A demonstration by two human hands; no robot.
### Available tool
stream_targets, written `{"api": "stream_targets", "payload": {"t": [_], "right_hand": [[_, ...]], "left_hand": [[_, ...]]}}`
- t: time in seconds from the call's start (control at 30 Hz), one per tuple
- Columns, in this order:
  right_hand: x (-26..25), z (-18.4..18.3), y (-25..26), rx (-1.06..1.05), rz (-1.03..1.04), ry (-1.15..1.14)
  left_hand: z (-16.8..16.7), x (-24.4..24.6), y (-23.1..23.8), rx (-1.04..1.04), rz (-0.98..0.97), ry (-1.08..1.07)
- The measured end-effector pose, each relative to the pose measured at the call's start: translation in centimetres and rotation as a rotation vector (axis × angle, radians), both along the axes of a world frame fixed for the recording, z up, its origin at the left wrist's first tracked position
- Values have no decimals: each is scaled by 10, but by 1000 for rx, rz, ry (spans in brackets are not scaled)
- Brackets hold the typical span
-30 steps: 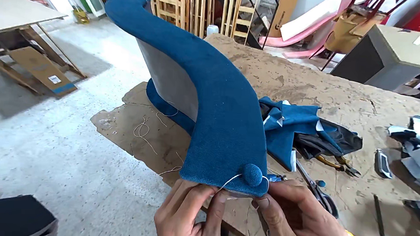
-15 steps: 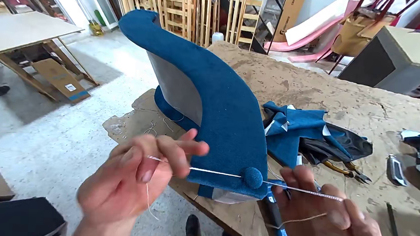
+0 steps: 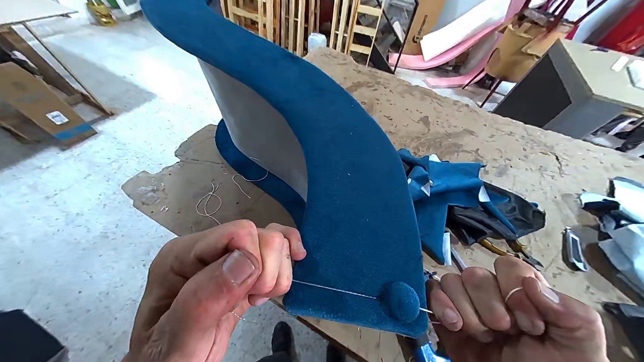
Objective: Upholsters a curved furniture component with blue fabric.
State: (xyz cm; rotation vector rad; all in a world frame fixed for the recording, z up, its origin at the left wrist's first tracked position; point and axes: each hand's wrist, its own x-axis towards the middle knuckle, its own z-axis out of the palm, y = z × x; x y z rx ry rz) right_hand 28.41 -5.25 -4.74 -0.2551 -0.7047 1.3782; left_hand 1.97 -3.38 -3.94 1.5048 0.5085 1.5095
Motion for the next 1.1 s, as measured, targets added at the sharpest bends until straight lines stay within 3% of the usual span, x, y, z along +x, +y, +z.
{"api": "stream_targets", "payload": {"t": [0.27,0.47,0.57,0.87,1.0,1.1], "right_hand": [[20,9,14,-26,169,-71],[38,22,11,190,152,-356],[37,17,5,263,100,-392],[43,11,-9,282,32,-442],[44,14,-30,394,-42,-682],[34,7,-54,446,-116,-828]], "left_hand": [[11,-6,12,-32,-144,51],[30,-21,9,62,-287,160],[27,-25,0,102,-312,204],[19,-25,-16,117,-243,213],[25,-14,-39,107,-176,234],[17,1,-69,168,5,331]]}}
